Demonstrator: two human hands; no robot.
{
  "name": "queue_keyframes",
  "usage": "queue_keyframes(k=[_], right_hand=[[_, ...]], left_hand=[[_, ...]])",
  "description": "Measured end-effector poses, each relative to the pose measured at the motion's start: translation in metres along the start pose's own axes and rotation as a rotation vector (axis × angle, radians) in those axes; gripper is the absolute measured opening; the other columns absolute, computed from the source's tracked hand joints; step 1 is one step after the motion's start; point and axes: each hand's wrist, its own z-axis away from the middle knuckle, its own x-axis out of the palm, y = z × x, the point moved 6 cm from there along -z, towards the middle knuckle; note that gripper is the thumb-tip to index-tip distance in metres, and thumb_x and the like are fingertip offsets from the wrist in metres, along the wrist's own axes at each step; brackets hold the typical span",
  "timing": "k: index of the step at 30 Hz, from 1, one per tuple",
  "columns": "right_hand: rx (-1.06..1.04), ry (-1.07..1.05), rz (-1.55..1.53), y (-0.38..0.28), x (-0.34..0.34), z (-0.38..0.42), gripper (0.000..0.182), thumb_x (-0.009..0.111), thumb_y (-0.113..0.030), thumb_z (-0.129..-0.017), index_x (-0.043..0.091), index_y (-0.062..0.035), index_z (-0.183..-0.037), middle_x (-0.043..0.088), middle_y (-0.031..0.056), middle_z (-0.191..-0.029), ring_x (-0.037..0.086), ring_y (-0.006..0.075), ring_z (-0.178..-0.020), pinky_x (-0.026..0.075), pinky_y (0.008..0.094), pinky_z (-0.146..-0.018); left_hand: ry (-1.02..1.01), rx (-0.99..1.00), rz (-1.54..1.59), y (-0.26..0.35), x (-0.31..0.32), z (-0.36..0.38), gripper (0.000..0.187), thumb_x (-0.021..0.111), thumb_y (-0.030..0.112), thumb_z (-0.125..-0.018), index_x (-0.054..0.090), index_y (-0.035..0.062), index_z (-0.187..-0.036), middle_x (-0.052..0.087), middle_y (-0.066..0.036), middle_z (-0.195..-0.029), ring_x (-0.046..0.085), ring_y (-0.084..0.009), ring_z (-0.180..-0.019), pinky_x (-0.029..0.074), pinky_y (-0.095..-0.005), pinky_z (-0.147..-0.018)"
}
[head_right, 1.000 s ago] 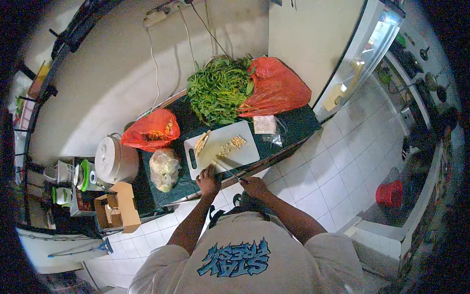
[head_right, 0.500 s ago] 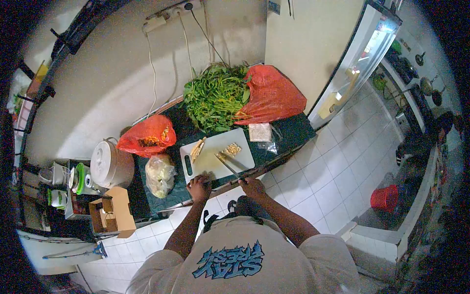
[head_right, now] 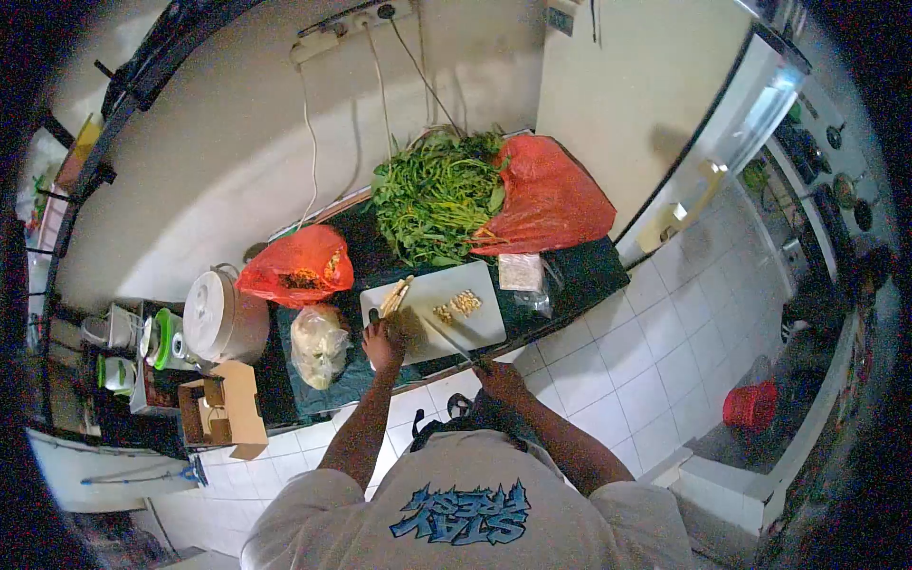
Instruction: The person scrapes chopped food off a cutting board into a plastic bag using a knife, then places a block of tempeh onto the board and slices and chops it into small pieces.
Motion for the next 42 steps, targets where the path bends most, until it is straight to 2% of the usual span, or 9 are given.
queue_keyframes(k=[12,18,20,22,23,27,29,34,42], right_hand=[[0.063,-0.023,-0.108,0.036,-0.009,-0.011,0.047,0.045,-0.044,-0.097,0.061,-0.0003,-0.090,0.064,0.0261,-0.087,0.063,0.0426,-0.087,0.048,0.0493,-0.073],[-0.069,0.045,-0.273,0.047,-0.034,-0.002,0.047,0.049,-0.046,-0.096,0.062,-0.0008,-0.095,0.064,0.0214,-0.084,0.063,0.0372,-0.082,0.048,0.0419,-0.073],[-0.199,0.084,-0.199,0.055,-0.031,-0.005,0.046,0.050,-0.045,-0.096,0.063,-0.0008,-0.096,0.064,0.0209,-0.085,0.064,0.0362,-0.082,0.048,0.0414,-0.073],[-0.072,-0.008,-0.191,0.066,-0.026,-0.019,0.044,0.051,-0.042,-0.096,0.063,-0.0002,-0.096,0.065,0.0202,-0.089,0.064,0.0351,-0.083,0.048,0.0408,-0.073],[-0.192,-0.076,-0.094,0.049,-0.033,-0.016,0.039,0.050,-0.035,-0.096,0.061,0.0018,-0.104,0.061,0.0249,-0.108,0.059,0.0415,-0.097,0.046,0.0515,-0.082],[-0.086,-0.067,-0.250,0.056,-0.020,-0.033,0.043,0.048,-0.039,-0.096,0.062,0.0017,-0.101,0.063,0.0251,-0.101,0.059,0.0424,-0.097,0.046,0.0509,-0.085],[-0.046,-0.136,-0.178,0.055,-0.012,-0.040,0.041,0.053,-0.039,-0.095,0.061,0.0005,-0.089,0.064,0.0178,-0.075,0.064,0.0326,-0.074,0.048,0.0414,-0.070],[-0.098,-0.149,-0.049,0.038,-0.007,-0.044,0.041,0.053,-0.039,-0.095,0.062,0.0005,-0.090,0.066,0.0185,-0.080,0.064,0.0337,-0.077,0.049,0.0422,-0.073],[-0.356,-0.074,0.038,0.033,0.000,-0.030,0.045,0.051,-0.043,-0.095,0.064,-0.0007,-0.102,0.067,0.0194,-0.087,0.063,0.0354,-0.081,0.049,0.0426,-0.076]], left_hand=[[-0.148,-0.128,0.048,0.013,0.007,-0.050,0.029,0.067,0.020,-0.074,0.064,0.0137,-0.102,0.060,-0.011,-0.097,0.064,-0.0337,-0.077,0.052,-0.0442,-0.066],[0.097,-0.165,0.293,-0.002,0.021,-0.034,0.029,0.059,0.010,-0.077,0.065,0.0108,-0.106,0.061,-0.016,-0.097,0.063,-0.0345,-0.086,0.051,-0.0430,-0.072],[0.020,-0.262,0.565,0.006,0.013,-0.016,0.031,0.058,0.010,-0.078,0.065,0.0101,-0.109,0.063,-0.015,-0.097,0.064,-0.0322,-0.085,0.051,-0.0401,-0.072],[-0.075,-0.252,0.313,-0.019,0.042,0.004,0.034,0.061,0.011,-0.078,0.065,0.0097,-0.111,0.065,-0.014,-0.097,0.064,-0.0299,-0.086,0.052,-0.0388,-0.073],[-0.181,-0.377,0.568,-0.037,0.066,0.022,0.036,0.062,0.011,-0.077,0.064,0.0111,-0.113,0.066,-0.013,-0.096,0.064,-0.0296,-0.085,0.052,-0.0390,-0.073],[-0.122,-0.139,0.363,0.016,-0.002,0.036,0.039,0.067,0.016,-0.077,0.064,0.0146,-0.116,0.068,-0.012,-0.091,0.066,-0.0308,-0.082,0.053,-0.0398,-0.073],[-0.088,-0.226,0.328,0.019,-0.008,0.034,0.037,0.071,0.025,-0.076,0.065,0.0131,-0.111,0.068,-0.012,-0.094,0.065,-0.0324,-0.084,0.053,-0.0425,-0.073],[-0.128,-0.233,0.200,0.017,0.017,0.007,0.035,0.069,0.037,-0.077,0.067,0.0134,-0.104,0.066,-0.012,-0.095,0.064,-0.0346,-0.086,0.052,-0.0449,-0.073],[-0.184,0.011,0.247,0.060,0.039,0.001,0.024,0.068,0.020,-0.078,0.070,0.0120,-0.100,0.065,-0.012,-0.094,0.062,-0.0317,-0.089,0.051,-0.0425,-0.077]])
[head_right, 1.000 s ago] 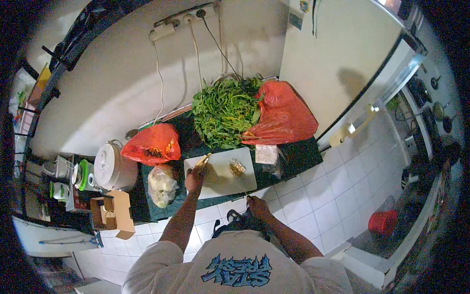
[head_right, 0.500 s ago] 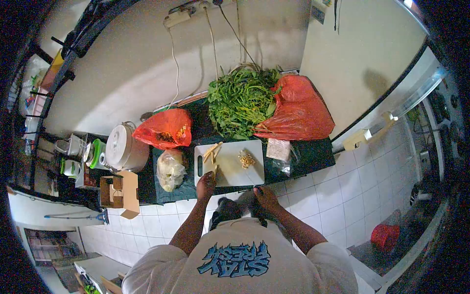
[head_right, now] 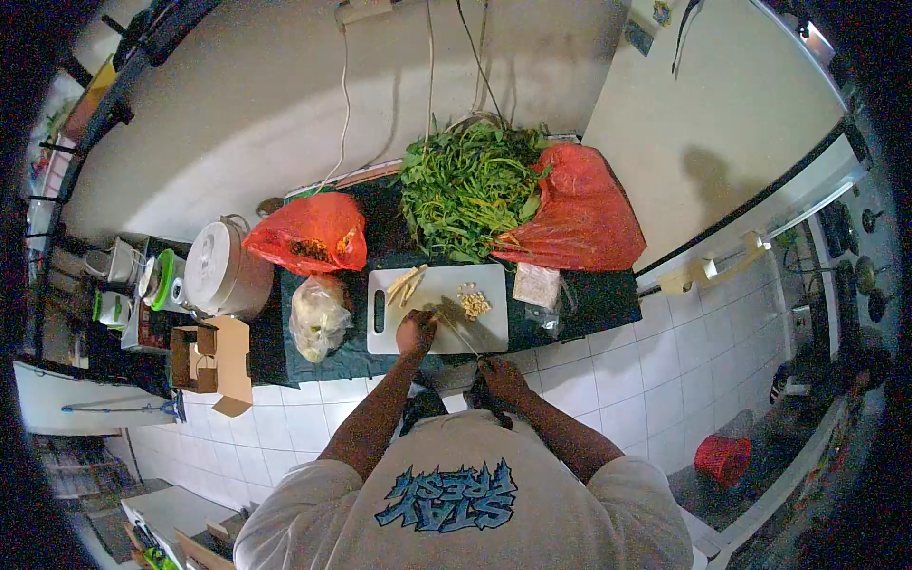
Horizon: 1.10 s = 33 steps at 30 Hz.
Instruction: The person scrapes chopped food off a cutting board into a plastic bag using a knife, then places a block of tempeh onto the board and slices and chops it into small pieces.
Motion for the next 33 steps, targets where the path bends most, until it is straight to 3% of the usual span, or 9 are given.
queue_keyframes(k=[3,5,12,18,20,24,26,29,33], right_hand=[[-0.085,0.072,-0.027,0.001,-0.005,0.000,0.046,0.049,-0.044,-0.096,0.064,-0.0009,-0.102,0.067,0.0193,-0.087,0.063,0.0354,-0.081,0.048,0.0434,-0.077],[0.126,-0.070,-0.085,0.001,-0.009,0.001,0.046,0.049,-0.044,-0.096,0.064,-0.0006,-0.100,0.066,0.0192,-0.087,0.063,0.0355,-0.082,0.048,0.0427,-0.077],[0.043,-0.075,-0.015,0.000,-0.008,-0.006,0.046,0.049,-0.044,-0.096,0.064,-0.0006,-0.098,0.065,0.0210,-0.085,0.064,0.0366,-0.082,0.048,0.0427,-0.075],[0.225,-0.109,-0.121,0.002,-0.012,-0.020,0.048,0.047,-0.046,-0.096,0.065,-0.0008,-0.095,0.064,0.0225,-0.083,0.063,0.0394,-0.083,0.048,0.0445,-0.075],[0.284,-0.149,-0.023,0.003,-0.010,-0.021,0.048,0.048,-0.045,-0.095,0.065,-0.0007,-0.096,0.065,0.0231,-0.084,0.062,0.0410,-0.084,0.048,0.0459,-0.075],[0.278,-0.085,-0.053,-0.002,-0.003,-0.010,0.047,0.048,-0.045,-0.095,0.064,-0.0006,-0.097,0.065,0.0235,-0.086,0.062,0.0420,-0.085,0.048,0.0474,-0.076],[0.174,0.069,0.078,0.003,0.002,-0.007,0.045,0.050,-0.043,-0.095,0.064,-0.0009,-0.096,0.064,0.0236,-0.084,0.062,0.0421,-0.083,0.048,0.0475,-0.075],[0.283,-0.007,-0.029,-0.007,-0.009,-0.016,0.042,0.051,-0.040,-0.095,0.063,-0.0002,-0.091,0.064,0.0238,-0.082,0.062,0.0419,-0.080,0.048,0.0472,-0.072],[0.206,0.010,-0.105,-0.011,-0.010,-0.013,0.041,0.051,-0.039,-0.095,0.062,0.0000,-0.088,0.063,0.0232,-0.079,0.061,0.0420,-0.076,0.048,0.0465,-0.070]], left_hand=[[0.024,0.001,-0.033,0.007,0.003,-0.006,0.023,0.068,0.021,-0.077,0.071,0.0125,-0.098,0.066,-0.010,-0.093,0.063,-0.0305,-0.086,0.052,-0.0413,-0.075],[0.004,-0.069,-0.056,0.004,0.005,-0.005,0.019,0.069,0.022,-0.076,0.072,0.0146,-0.094,0.066,-0.008,-0.092,0.064,-0.0298,-0.083,0.052,-0.0407,-0.073],[0.014,-0.070,-0.020,0.002,0.005,-0.007,0.019,0.070,0.025,-0.076,0.074,0.0177,-0.093,0.066,-0.007,-0.089,0.064,-0.0299,-0.080,0.052,-0.0409,-0.071],[0.005,-0.057,-0.041,-0.003,0.011,-0.008,0.023,0.069,0.034,-0.078,0.074,0.0156,-0.092,0.067,-0.011,-0.088,0.064,-0.0320,-0.082,0.051,-0.0421,-0.070],[-0.081,-0.165,-0.130,-0.009,0.015,-0.010,0.027,0.069,0.038,-0.079,0.074,0.0143,-0.091,0.067,-0.011,-0.089,0.064,-0.0332,-0.083,0.051,-0.0434,-0.070],[-0.071,-0.156,-0.075,-0.007,0.007,-0.006,0.029,0.069,0.038,-0.078,0.074,0.0132,-0.091,0.067,-0.012,-0.088,0.064,-0.0338,-0.083,0.051,-0.0441,-0.071],[-0.032,-0.128,0.002,-0.014,0.014,-0.006,0.028,0.069,0.037,-0.077,0.074,0.0135,-0.091,0.067,-0.012,-0.090,0.064,-0.0335,-0.084,0.051,-0.0438,-0.073],[-0.077,-0.187,-0.078,-0.010,0.011,-0.008,0.026,0.068,0.036,-0.078,0.074,0.0142,-0.091,0.067,-0.011,-0.091,0.064,-0.0327,-0.084,0.051,-0.0425,-0.074],[-0.103,-0.219,-0.089,-0.004,0.005,-0.007,0.025,0.069,0.034,-0.077,0.075,0.0153,-0.093,0.067,-0.011,-0.092,0.064,-0.0314,-0.085,0.051,-0.0417,-0.074]])
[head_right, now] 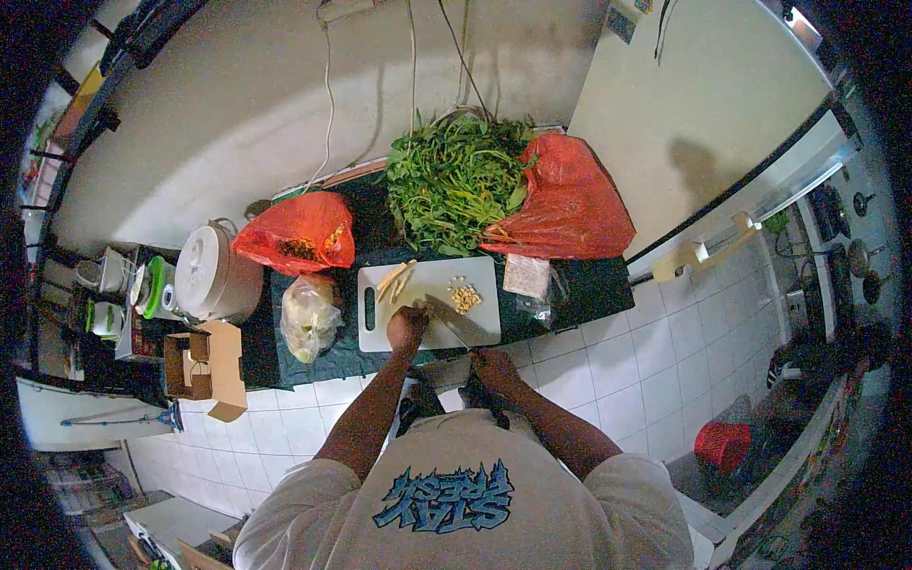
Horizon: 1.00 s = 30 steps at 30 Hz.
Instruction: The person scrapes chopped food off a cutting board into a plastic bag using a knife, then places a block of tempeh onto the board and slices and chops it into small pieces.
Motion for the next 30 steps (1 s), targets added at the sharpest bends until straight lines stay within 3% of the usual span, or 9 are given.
queue_keyframes(k=[3,5,8,12,14,18,20,23,30], right_hand=[[-0.169,0.023,0.177,0.001,0.005,0.004,0.042,0.051,-0.040,-0.095,0.062,0.0004,-0.089,0.063,0.0226,-0.077,0.060,0.0417,-0.074,0.047,0.0460,-0.069],[-0.013,-0.008,0.032,0.011,0.010,-0.001,0.043,0.051,-0.041,-0.095,0.062,0.0006,-0.088,0.062,0.0221,-0.075,0.059,0.0414,-0.072,0.047,0.0456,-0.069],[-0.054,-0.005,-0.031,0.001,0.006,0.000,0.044,0.050,-0.042,-0.095,0.062,0.0004,-0.089,0.062,0.0228,-0.076,0.060,0.0412,-0.074,0.047,0.0462,-0.070],[0.000,-0.030,0.085,0.001,0.002,-0.004,0.046,0.049,-0.043,-0.095,0.062,0.0005,-0.090,0.062,0.0234,-0.079,0.061,0.0411,-0.077,0.047,0.0466,-0.071],[0.089,-0.108,0.099,0.007,0.006,-0.010,0.046,0.049,-0.044,-0.095,0.063,-0.0003,-0.093,0.063,0.0232,-0.082,0.062,0.0406,-0.080,0.048,0.0465,-0.072],[0.057,-0.054,0.042,0.010,0.008,-0.007,0.047,0.048,-0.045,-0.096,0.064,-0.0010,-0.091,0.064,0.0220,-0.080,0.062,0.0402,-0.079,0.048,0.0461,-0.072],[-0.127,0.033,0.070,0.006,0.007,0.005,0.047,0.047,-0.046,-0.096,0.064,-0.0017,-0.092,0.064,0.0208,-0.077,0.062,0.0399,-0.079,0.048,0.0463,-0.071],[0.048,-0.047,-0.012,0.010,0.012,0.006,0.047,0.048,-0.046,-0.095,0.064,-0.0013,-0.090,0.064,0.0200,-0.075,0.062,0.0399,-0.079,0.048,0.0465,-0.071],[0.055,-0.032,0.088,0.023,0.013,-0.019,0.047,0.049,-0.044,-0.095,0.060,0.0001,-0.083,0.060,0.0217,-0.072,0.060,0.0413,-0.075,0.047,0.0470,-0.069]], left_hand=[[0.017,0.032,-0.029,0.001,0.000,0.002,0.025,0.069,0.034,-0.076,0.075,0.0162,-0.093,0.067,-0.010,-0.093,0.064,-0.0304,-0.086,0.052,-0.0411,-0.074],[0.035,-0.005,0.054,-0.003,-0.001,0.003,0.025,0.070,0.034,-0.076,0.075,0.0161,-0.093,0.067,-0.009,-0.093,0.064,-0.0302,-0.086,0.051,-0.0408,-0.074],[0.021,0.032,0.013,-0.003,0.002,0.001,0.024,0.070,0.034,-0.076,0.075,0.0157,-0.090,0.067,-0.009,-0.091,0.064,-0.0301,-0.086,0.052,-0.0409,-0.073],[0.000,-0.043,0.028,-0.001,-0.001,0.002,0.021,0.070,0.031,-0.076,0.075,0.0153,-0.089,0.067,-0.009,-0.091,0.064,-0.0305,-0.085,0.052,-0.0414,-0.072],[0.073,0.037,0.024,-0.002,0.002,0.003,0.020,0.069,0.030,-0.077,0.074,0.0143,-0.088,0.067,-0.010,-0.090,0.064,-0.0316,-0.084,0.051,-0.0422,-0.071],[0.116,0.122,0.028,-0.005,-0.004,0.007,0.021,0.068,0.030,-0.077,0.074,0.0125,-0.087,0.067,-0.012,-0.089,0.063,-0.0329,-0.082,0.051,-0.0430,-0.072],[0.082,0.158,0.096,-0.015,0.005,0.007,0.023,0.068,0.031,-0.078,0.073,0.0115,-0.087,0.067,-0.014,-0.087,0.062,-0.0337,-0.082,0.051,-0.0436,-0.073],[0.119,0.109,0.013,-0.006,-0.005,0.012,0.023,0.067,0.032,-0.078,0.073,0.0113,-0.087,0.067,-0.014,-0.088,0.062,-0.0339,-0.084,0.051,-0.0437,-0.074],[0.069,0.099,0.041,-0.006,-0.005,0.011,0.025,0.067,0.032,-0.078,0.073,0.0106,-0.088,0.067,-0.014,-0.090,0.062,-0.0331,-0.087,0.050,-0.0423,-0.076]])
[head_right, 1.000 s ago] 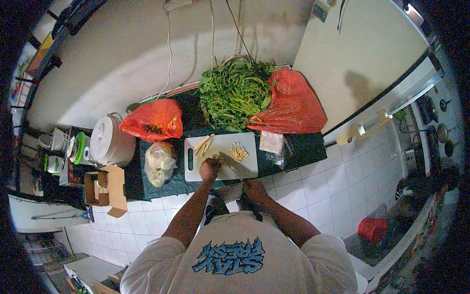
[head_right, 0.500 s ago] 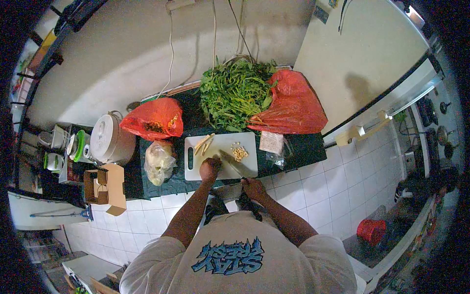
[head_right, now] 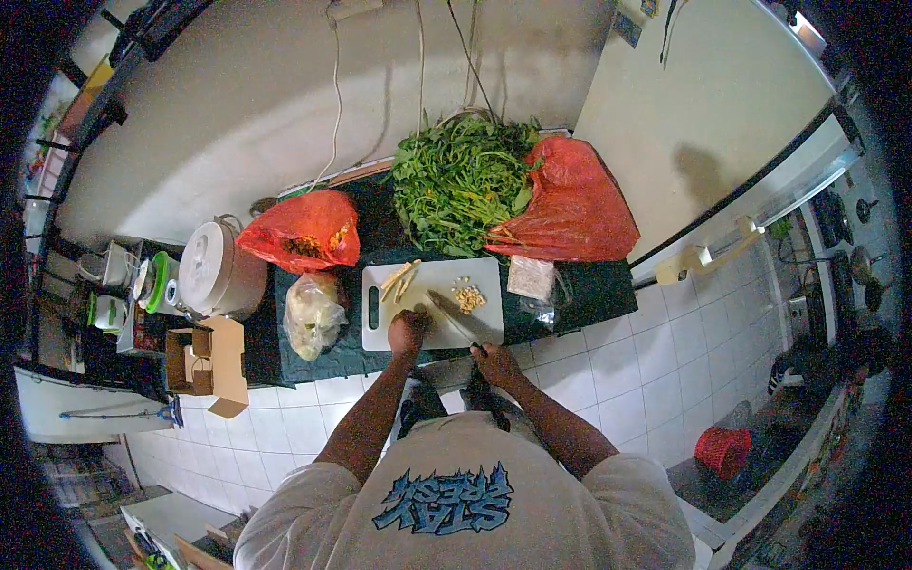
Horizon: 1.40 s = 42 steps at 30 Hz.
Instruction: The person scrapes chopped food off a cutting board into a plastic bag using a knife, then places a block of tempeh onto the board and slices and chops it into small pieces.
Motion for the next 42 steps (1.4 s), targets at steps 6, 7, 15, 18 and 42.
queue_keyframes(k=[6,7,15,18,42], right_hand=[[-0.213,-0.047,0.019,-0.017,-0.002,0.021,0.047,0.049,-0.044,-0.095,0.060,0.0004,-0.083,0.060,0.0235,-0.074,0.059,0.0435,-0.075,0.046,0.0486,-0.069],[-0.132,-0.020,0.026,-0.011,0.001,0.021,0.048,0.049,-0.044,-0.095,0.059,0.0005,-0.082,0.060,0.0238,-0.074,0.059,0.0436,-0.076,0.046,0.0484,-0.069],[-0.207,0.071,0.077,-0.028,-0.012,0.028,0.047,0.049,-0.046,-0.095,0.065,-0.0012,-0.091,0.064,0.0255,-0.085,0.062,0.0437,-0.084,0.049,0.0492,-0.075],[-0.014,-0.053,-0.059,-0.018,-0.002,0.030,0.046,0.051,-0.044,-0.094,0.062,-0.0002,-0.088,0.063,0.0265,-0.084,0.062,0.0431,-0.082,0.048,0.0499,-0.073],[0.001,-0.092,-0.002,-0.026,0.001,0.033,0.041,0.052,-0.039,-0.093,0.059,0.0004,-0.082,0.061,0.0248,-0.078,0.060,0.0445,-0.079,0.047,0.0494,-0.070]], left_hand=[[0.110,0.025,0.004,-0.006,0.002,0.009,0.020,0.069,0.027,-0.077,0.073,0.0116,-0.088,0.066,-0.011,-0.091,0.062,-0.0309,-0.089,0.050,-0.0409,-0.077],[0.093,0.037,-0.033,-0.003,0.000,0.010,0.019,0.069,0.027,-0.077,0.073,0.0119,-0.088,0.066,-0.011,-0.090,0.062,-0.0304,-0.088,0.050,-0.0408,-0.077],[0.191,0.103,0.084,-0.003,-0.012,0.016,0.019,0.069,0.026,-0.076,0.074,0.0117,-0.088,0.067,-0.011,-0.087,0.062,-0.0300,-0.085,0.050,-0.0405,-0.076],[0.107,0.009,0.111,-0.011,-0.010,0.017,0.019,0.069,0.025,-0.076,0.074,0.0106,-0.087,0.067,-0.012,-0.087,0.062,-0.0318,-0.084,0.051,-0.0411,-0.075],[0.078,0.070,-0.009,-0.014,-0.009,0.019,0.018,0.070,0.023,-0.074,0.074,0.0095,-0.085,0.067,-0.012,-0.084,0.063,-0.0313,-0.083,0.051,-0.0402,-0.076]])
